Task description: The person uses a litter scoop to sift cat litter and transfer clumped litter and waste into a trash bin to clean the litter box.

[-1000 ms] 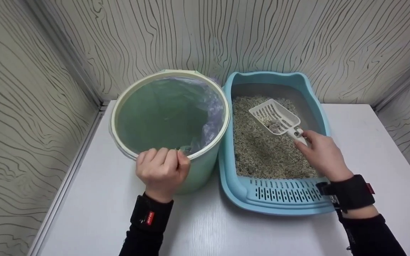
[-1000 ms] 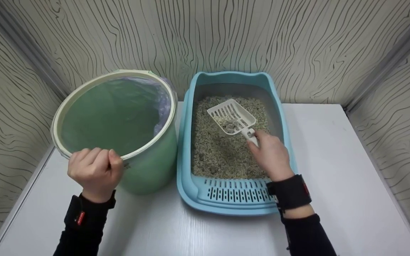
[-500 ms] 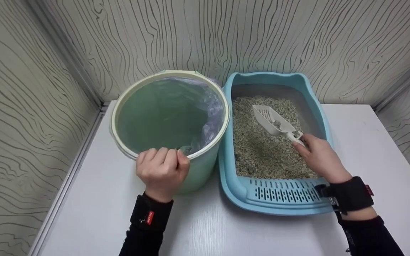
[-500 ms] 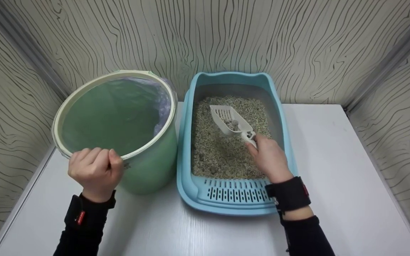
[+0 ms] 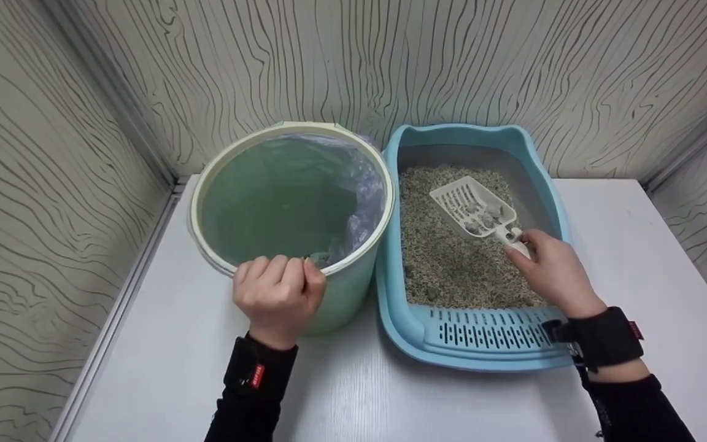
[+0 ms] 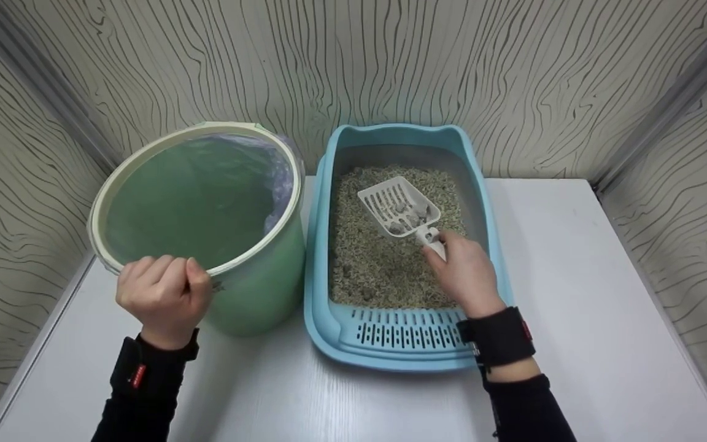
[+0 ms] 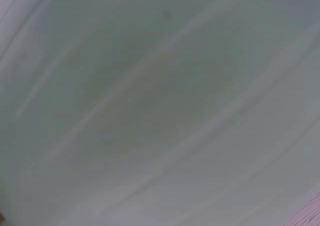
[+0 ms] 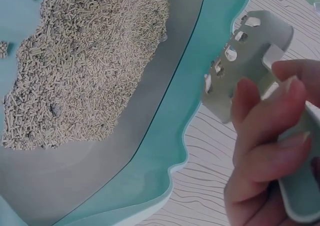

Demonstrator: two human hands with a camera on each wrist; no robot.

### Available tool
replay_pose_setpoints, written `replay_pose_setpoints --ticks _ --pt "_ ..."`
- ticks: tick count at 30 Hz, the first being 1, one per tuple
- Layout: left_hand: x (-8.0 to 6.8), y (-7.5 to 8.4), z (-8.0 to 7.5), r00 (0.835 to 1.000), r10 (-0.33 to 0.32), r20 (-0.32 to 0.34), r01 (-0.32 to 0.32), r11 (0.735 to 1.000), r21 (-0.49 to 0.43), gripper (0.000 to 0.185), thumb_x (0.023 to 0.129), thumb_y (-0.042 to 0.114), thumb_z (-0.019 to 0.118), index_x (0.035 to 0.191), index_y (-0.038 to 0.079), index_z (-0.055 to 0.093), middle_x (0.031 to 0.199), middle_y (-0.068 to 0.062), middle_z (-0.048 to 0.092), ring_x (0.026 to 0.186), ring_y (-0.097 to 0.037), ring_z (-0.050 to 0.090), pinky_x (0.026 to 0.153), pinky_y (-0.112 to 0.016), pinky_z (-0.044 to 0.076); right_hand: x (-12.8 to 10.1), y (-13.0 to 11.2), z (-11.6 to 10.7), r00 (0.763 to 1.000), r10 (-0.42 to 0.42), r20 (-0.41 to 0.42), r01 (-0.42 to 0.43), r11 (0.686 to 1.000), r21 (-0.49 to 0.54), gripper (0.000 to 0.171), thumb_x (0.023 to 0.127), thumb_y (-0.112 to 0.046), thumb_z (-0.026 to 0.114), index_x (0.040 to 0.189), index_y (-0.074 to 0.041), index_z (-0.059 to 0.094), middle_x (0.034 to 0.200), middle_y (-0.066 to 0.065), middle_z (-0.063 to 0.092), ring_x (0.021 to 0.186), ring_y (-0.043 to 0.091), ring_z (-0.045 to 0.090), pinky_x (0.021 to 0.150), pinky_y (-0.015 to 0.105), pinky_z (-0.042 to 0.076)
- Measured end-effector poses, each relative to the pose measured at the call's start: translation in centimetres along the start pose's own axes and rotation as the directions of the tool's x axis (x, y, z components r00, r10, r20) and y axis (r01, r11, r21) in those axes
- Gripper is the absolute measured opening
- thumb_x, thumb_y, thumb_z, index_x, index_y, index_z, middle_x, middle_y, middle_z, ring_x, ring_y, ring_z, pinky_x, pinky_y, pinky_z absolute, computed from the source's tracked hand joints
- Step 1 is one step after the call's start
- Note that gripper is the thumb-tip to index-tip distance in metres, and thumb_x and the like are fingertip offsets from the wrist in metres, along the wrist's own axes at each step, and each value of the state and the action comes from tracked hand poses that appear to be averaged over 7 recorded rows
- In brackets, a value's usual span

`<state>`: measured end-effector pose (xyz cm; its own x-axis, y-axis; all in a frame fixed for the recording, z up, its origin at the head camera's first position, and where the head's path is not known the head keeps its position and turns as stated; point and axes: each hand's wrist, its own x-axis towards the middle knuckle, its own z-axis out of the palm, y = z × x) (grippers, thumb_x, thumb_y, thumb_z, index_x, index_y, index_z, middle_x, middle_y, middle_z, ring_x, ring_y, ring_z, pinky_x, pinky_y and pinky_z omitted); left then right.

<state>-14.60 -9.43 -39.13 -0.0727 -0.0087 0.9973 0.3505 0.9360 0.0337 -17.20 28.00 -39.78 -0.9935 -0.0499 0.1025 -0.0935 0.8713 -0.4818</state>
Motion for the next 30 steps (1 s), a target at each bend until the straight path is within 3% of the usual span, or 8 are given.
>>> replay_pose_setpoints --ticks 5,12,18,30 --pt "-0.08 -0.22 -0.15 1.0 -0.002 -0.009 0.002 1.0 0.0 0.045 0.092 0.02 0.045 0.048 0.011 0.039 0.045 -0.001 0.037 0.043 -0.021 0.031 0.048 -0.034 0.024 -0.06 -0.09 0.32 1.0 -0.013 -0.023 0.013 1.0 0.013 0.037 0.094 -0.017 0.062 0.118 0.01 0.059 0.083 0.017 0.062 0.065 0.017 0.049 0.067 0.034 0.041" --pt "-0.12 -0.31 -0.21 1.0 0.003 -0.005 -0.003 1.0 0.002 0.046 0.093 0.021 0.044 0.048 0.01 0.04 0.045 -0.001 0.038 0.043 -0.021 0.032 0.048 -0.034 0.026 -0.21 -0.22 0.5 0.998 0.002 -0.057 0.0 0.999 0.033 0.037 0.088 -0.014 0.067 0.117 0.008 0.061 0.083 0.018 0.065 0.058 0.014 0.045 0.056 0.027 0.035" --pt "-0.09 -0.26 -0.17 1.0 0.003 0.0 -0.003 1.0 0.003 0.046 0.093 0.021 0.044 0.048 0.01 0.041 0.045 -0.001 0.038 0.043 -0.022 0.033 0.047 -0.034 0.026 -0.28 -0.14 0.48 0.996 0.02 -0.089 -0.018 1.0 0.021 0.037 0.087 -0.014 0.07 0.117 0.006 0.062 0.087 0.021 0.068 0.058 0.014 0.047 0.055 0.027 0.034" --pt "0.01 0.03 0.09 1.0 0.01 -0.001 -0.01 1.0 -0.001 0.047 0.094 0.022 0.043 0.048 0.011 0.04 0.045 -0.001 0.038 0.043 -0.021 0.033 0.047 -0.034 0.026 -0.49 0.11 0.38 0.996 0.044 -0.083 -0.04 0.998 0.048 0.037 0.086 -0.013 0.071 0.117 0.005 0.062 0.087 0.02 0.067 0.059 0.013 0.048 0.053 0.025 0.036"
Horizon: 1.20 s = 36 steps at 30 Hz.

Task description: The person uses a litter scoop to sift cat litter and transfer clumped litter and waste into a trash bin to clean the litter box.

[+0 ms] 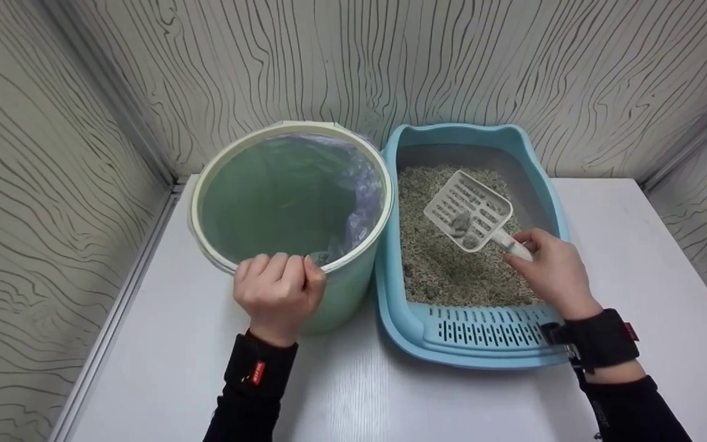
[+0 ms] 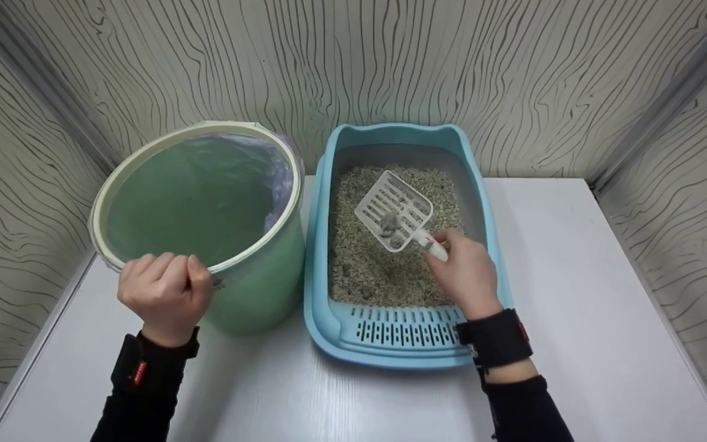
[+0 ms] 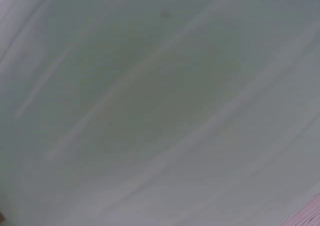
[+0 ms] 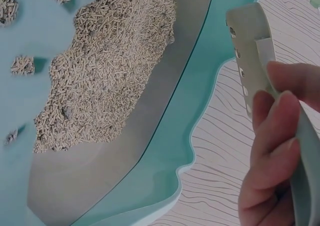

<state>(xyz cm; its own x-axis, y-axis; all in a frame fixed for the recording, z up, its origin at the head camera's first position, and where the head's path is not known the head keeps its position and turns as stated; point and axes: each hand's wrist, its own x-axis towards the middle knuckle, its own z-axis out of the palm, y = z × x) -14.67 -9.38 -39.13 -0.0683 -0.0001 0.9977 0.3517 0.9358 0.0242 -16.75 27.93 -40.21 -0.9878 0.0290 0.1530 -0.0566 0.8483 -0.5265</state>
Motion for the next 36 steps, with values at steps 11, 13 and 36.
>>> replay_pose_setpoints --ticks 11,13,36 --pt "0.0 0.0 0.0 1.0 0.004 0.001 -0.004 1.0 0.009 0.048 0.095 0.022 0.042 0.049 0.011 0.038 0.046 -0.001 0.036 0.043 -0.022 0.032 0.047 -0.034 0.025 0.7 -2.1 -2.4 0.997 0.009 0.073 -0.017 0.995 0.101 0.04 0.092 -0.017 0.066 0.121 0.009 0.059 0.098 0.027 0.07 0.052 0.001 0.05 0.053 0.022 0.043" --pt "0.0 0.0 0.0 1.0 0.004 -0.002 -0.004 1.0 0.012 0.048 0.096 0.023 0.042 0.049 0.011 0.038 0.046 -0.001 0.036 0.043 -0.022 0.032 0.047 -0.034 0.026 1.2 -3.1 -3.3 0.997 -0.01 0.073 0.002 0.993 0.118 0.04 0.093 -0.018 0.066 0.122 0.009 0.059 0.099 0.027 0.069 0.051 0.001 0.05 0.052 0.022 0.044" --pt "0.2 0.7 0.7 1.0 0.011 0.01 -0.011 1.0 -0.019 0.046 0.095 0.022 0.043 0.05 0.01 0.04 0.047 -0.001 0.039 0.044 -0.023 0.036 0.048 -0.035 0.029 4.3 -20.0 0.4 0.855 -0.519 -0.01 0.502 0.831 -0.24 0.02 0.085 -0.012 0.063 0.103 -0.006 0.069 0.09 0.011 0.072 0.067 0.026 0.065 0.057 0.041 0.048"
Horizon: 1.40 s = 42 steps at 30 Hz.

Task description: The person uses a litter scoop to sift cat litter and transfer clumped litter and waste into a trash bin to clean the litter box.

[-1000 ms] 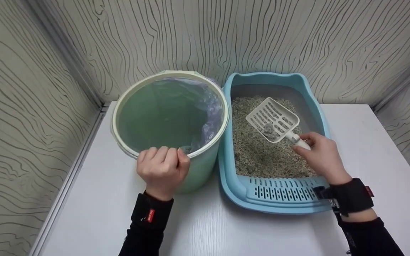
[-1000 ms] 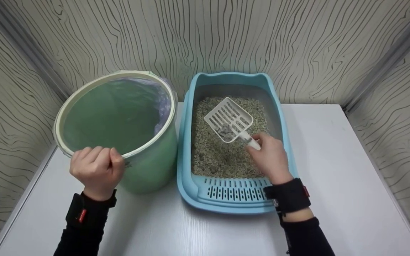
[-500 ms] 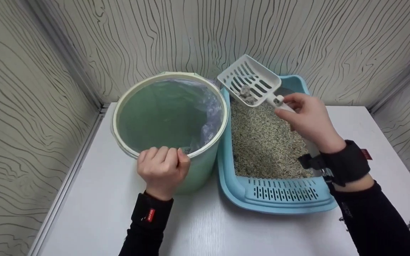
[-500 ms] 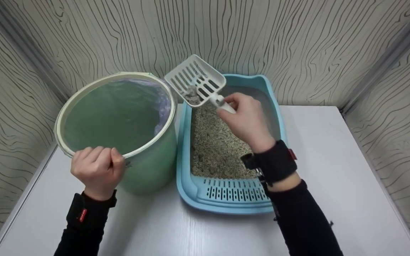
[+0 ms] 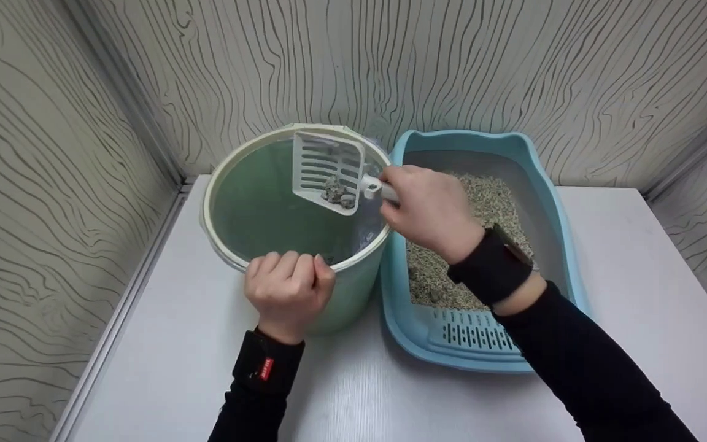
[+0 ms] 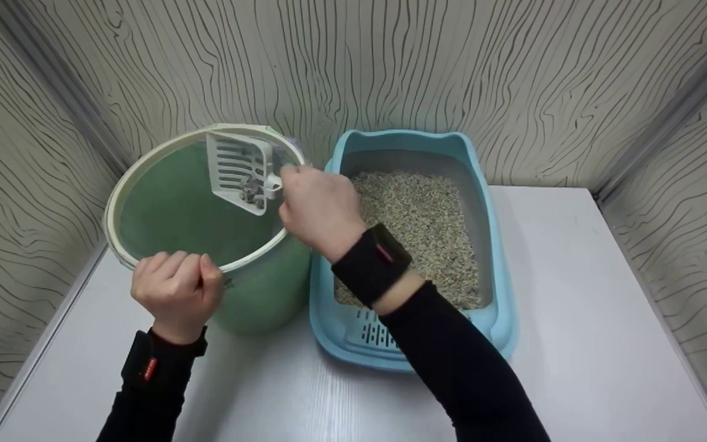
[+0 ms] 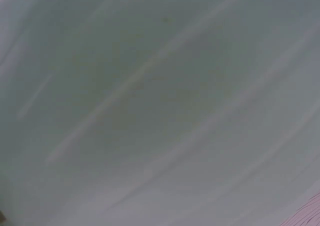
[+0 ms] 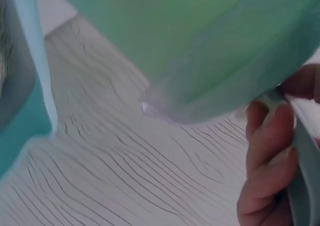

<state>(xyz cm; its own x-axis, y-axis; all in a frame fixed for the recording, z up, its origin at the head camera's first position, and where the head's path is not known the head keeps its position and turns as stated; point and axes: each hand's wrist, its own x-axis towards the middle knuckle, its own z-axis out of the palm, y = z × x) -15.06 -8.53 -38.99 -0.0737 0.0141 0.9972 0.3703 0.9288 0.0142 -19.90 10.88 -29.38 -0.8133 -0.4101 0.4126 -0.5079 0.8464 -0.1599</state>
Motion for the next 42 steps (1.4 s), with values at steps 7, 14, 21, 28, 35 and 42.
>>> replay_pose_setpoints --ticks 7,14,21,28,35,42 --pt "0.0 0.1 -0.1 1.0 0.001 0.01 -0.001 1.0 0.011 0.044 0.092 0.021 0.045 0.05 0.01 0.041 0.047 -0.001 0.04 0.044 -0.022 0.036 0.049 -0.034 0.03 0.4 -0.7 0.4 0.973 -0.219 -0.072 0.205 0.965 -0.163 0.012 0.079 -0.003 0.064 0.088 -0.009 0.069 0.079 0.005 0.073 0.053 0.023 0.059 0.047 0.038 0.045" --pt "0.0 0.1 -0.1 1.0 0.01 0.007 -0.01 1.0 0.003 0.043 0.091 0.02 0.046 0.05 0.01 0.041 0.047 -0.002 0.039 0.044 -0.023 0.037 0.048 -0.034 0.03 0.8 -1.2 0.5 0.939 -0.333 -0.088 0.307 0.925 -0.225 0.017 0.078 0.003 0.063 0.078 -0.012 0.071 0.069 0.001 0.068 0.053 0.02 0.059 0.047 0.036 0.043" --pt "0.0 -0.1 -0.2 1.0 -0.001 0.004 0.001 1.0 -0.003 0.043 0.092 0.02 0.046 0.05 0.01 0.039 0.047 -0.002 0.038 0.044 -0.022 0.035 0.048 -0.034 0.029 0.6 0.0 -0.3 0.947 -0.273 -0.169 0.255 0.96 -0.117 0.01 0.087 -0.01 0.068 0.093 -0.012 0.075 0.08 0.004 0.074 0.058 0.021 0.064 0.049 0.034 0.047" --pt "0.0 0.1 -0.5 1.0 -0.008 -0.006 0.008 1.0 0.007 0.047 0.095 0.022 0.043 0.049 0.01 0.039 0.046 -0.001 0.037 0.043 -0.022 0.034 0.048 -0.034 0.028 -0.8 5.6 -2.7 0.951 0.185 -0.246 -0.151 0.977 0.149 0.024 0.091 -0.014 0.064 0.109 0.0 0.071 0.103 0.021 0.073 0.083 0.034 0.068 0.073 0.044 0.054" --pt "0.2 0.0 -0.9 1.0 -0.003 -0.012 0.003 1.0 0.029 0.047 0.095 0.022 0.044 0.049 0.011 0.039 0.046 -0.001 0.038 0.043 -0.022 0.035 0.048 -0.034 0.028 -3.3 12.8 0.4 0.876 0.475 0.085 -0.482 0.858 0.176 0.042 0.093 -0.018 0.054 0.127 0.008 0.058 0.101 0.028 0.067 0.063 0.021 0.053 0.056 0.029 0.04" --pt "0.2 0.0 -1.1 1.0 -0.002 -0.011 0.003 0.999 0.036 0.048 0.096 0.023 0.043 0.049 0.011 0.041 0.046 -0.001 0.039 0.043 -0.022 0.036 0.048 -0.034 0.03 -5.0 15.9 6.0 0.783 0.409 0.469 -0.519 0.845 0.13 0.03 0.089 -0.008 0.048 0.107 0.012 0.063 0.074 0.01 0.055 0.052 0.012 0.04 0.051 0.027 0.035"
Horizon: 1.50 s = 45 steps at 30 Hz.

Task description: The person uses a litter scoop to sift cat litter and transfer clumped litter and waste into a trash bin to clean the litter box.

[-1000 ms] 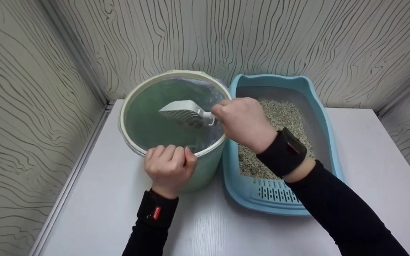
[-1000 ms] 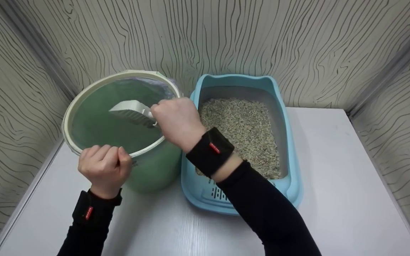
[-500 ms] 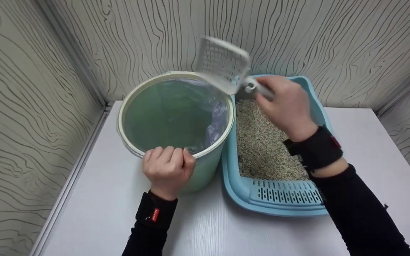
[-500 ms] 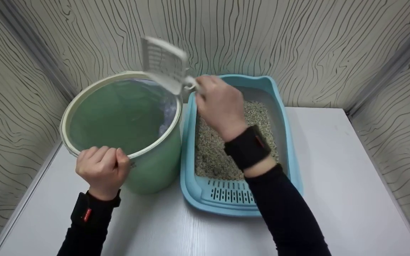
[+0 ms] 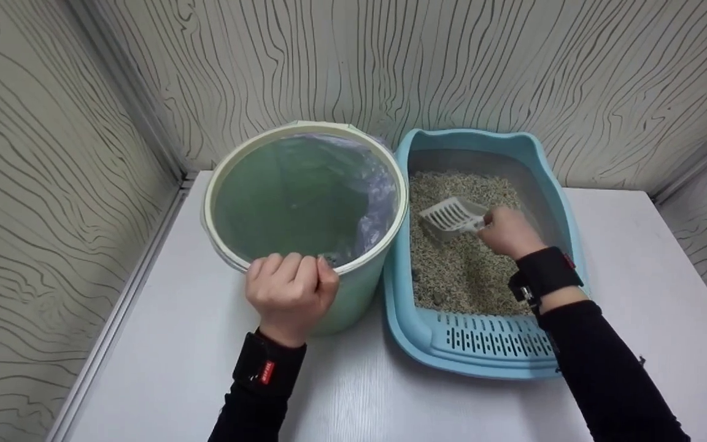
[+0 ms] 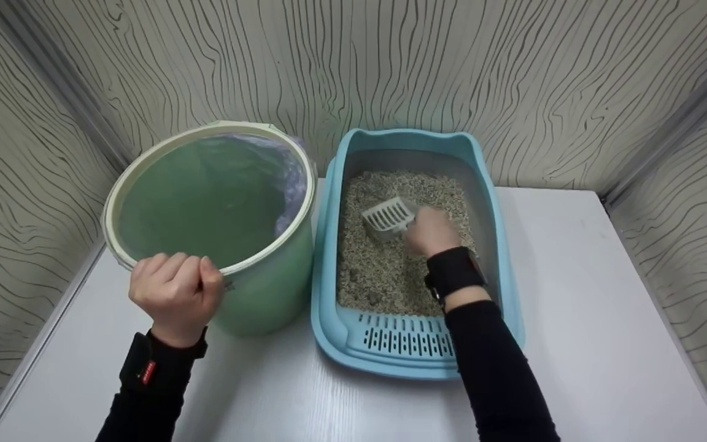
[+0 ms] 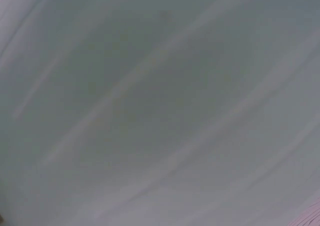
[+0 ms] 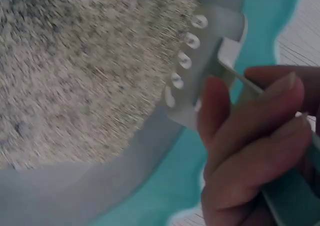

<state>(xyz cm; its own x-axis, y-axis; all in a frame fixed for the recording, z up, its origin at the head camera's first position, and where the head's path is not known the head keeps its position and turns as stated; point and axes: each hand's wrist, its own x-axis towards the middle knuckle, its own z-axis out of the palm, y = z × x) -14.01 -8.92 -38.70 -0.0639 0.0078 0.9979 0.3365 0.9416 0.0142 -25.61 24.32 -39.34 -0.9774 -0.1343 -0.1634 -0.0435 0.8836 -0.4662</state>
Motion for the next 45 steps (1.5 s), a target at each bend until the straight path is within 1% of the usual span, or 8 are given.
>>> replay_pose_setpoints --ticks 6,15,23,30,34,37,41,45 --pt "-0.2 0.2 0.0 1.0 0.001 0.003 -0.001 1.0 0.001 0.047 0.094 0.022 0.044 0.049 0.011 0.04 0.046 0.001 0.038 0.043 -0.021 0.036 0.048 -0.033 0.03 2.5 0.0 2.5 0.994 0.058 0.089 -0.058 0.998 -0.009 0.012 0.09 -0.006 0.045 0.082 -0.004 0.054 0.061 -0.001 0.039 0.051 0.011 0.033 0.052 0.028 0.03" --pt "-0.1 0.1 0.2 1.0 0.019 0.001 -0.019 1.0 0.008 0.046 0.094 0.021 0.044 0.049 0.011 0.04 0.047 0.001 0.035 0.044 -0.02 0.035 0.048 -0.032 0.028 5.7 -1.8 3.1 0.979 0.171 0.113 -0.178 0.982 0.062 0.016 0.09 -0.006 0.04 0.091 -0.001 0.055 0.06 -0.002 0.04 0.048 0.01 0.032 0.05 0.027 0.031" --pt "0.1 0.0 0.1 1.0 0.024 0.009 -0.024 1.0 0.009 0.046 0.094 0.022 0.044 0.049 0.011 0.041 0.047 0.001 0.036 0.044 -0.02 0.036 0.048 -0.032 0.028 7.5 -2.6 4.2 0.983 0.177 0.039 -0.181 0.969 0.166 0.036 0.094 -0.009 0.043 0.116 0.012 0.061 0.063 -0.001 0.048 0.046 0.009 0.037 0.048 0.027 0.034" --pt "-0.1 0.1 0.2 1.0 0.024 0.009 -0.024 1.0 0.017 0.047 0.095 0.023 0.044 0.05 0.011 0.043 0.047 0.001 0.038 0.045 -0.02 0.037 0.048 -0.032 0.028 9.2 -2.7 6.4 0.978 0.194 -0.076 -0.177 0.965 0.194 0.022 0.095 -0.01 0.046 0.091 0.004 0.062 0.054 -0.003 0.038 0.046 0.012 0.034 0.049 0.029 0.034" --pt "-0.2 0.2 0.1 1.0 0.029 0.012 -0.029 0.999 0.017 0.046 0.094 0.023 0.045 0.05 0.012 0.043 0.048 0.002 0.039 0.045 -0.019 0.037 0.049 -0.032 0.03 9.6 -2.0 7.9 0.975 0.207 -0.084 -0.193 0.969 0.156 0.034 0.099 -0.012 0.041 0.121 0.008 0.057 0.071 0.011 0.055 0.058 0.02 0.047 0.057 0.034 0.039" --pt "-0.2 0.1 0.1 0.999 0.029 0.012 -0.03 0.999 0.018 0.045 0.094 0.023 0.045 0.05 0.012 0.043 0.048 0.002 0.039 0.045 -0.019 0.037 0.049 -0.031 0.031 9.6 -1.3 8.7 0.977 0.202 -0.065 -0.191 0.971 0.145 0.053 0.102 -0.015 0.036 0.149 0.01 0.031 0.11 0.029 0.062 0.085 0.035 0.061 0.071 0.041 0.047" --pt "-0.1 0.0 0.1 0.999 0.031 0.014 -0.031 0.999 0.02 0.046 0.094 0.023 0.045 0.05 0.012 0.043 0.047 0.002 0.039 0.045 -0.019 0.037 0.048 -0.031 0.03 9.5 -0.5 9.0 0.987 0.152 -0.043 -0.142 0.973 0.183 0.058 0.104 -0.018 0.035 0.154 0.008 0.018 0.142 0.034 0.048 0.119 0.045 0.056 0.091 0.051 0.048" --pt "-0.1 0.0 0.1 1.0 0.028 0.014 -0.028 0.999 0.02 0.046 0.094 0.022 0.044 0.05 0.012 0.041 0.047 0.002 0.036 0.044 -0.019 0.035 0.048 -0.031 0.029 8.8 0.2 8.3 0.991 0.115 -0.063 -0.097 0.968 0.23 0.052 0.103 -0.016 0.036 0.149 0.008 0.03 0.139 0.033 0.049 0.112 0.044 0.058 0.087 0.049 0.048"
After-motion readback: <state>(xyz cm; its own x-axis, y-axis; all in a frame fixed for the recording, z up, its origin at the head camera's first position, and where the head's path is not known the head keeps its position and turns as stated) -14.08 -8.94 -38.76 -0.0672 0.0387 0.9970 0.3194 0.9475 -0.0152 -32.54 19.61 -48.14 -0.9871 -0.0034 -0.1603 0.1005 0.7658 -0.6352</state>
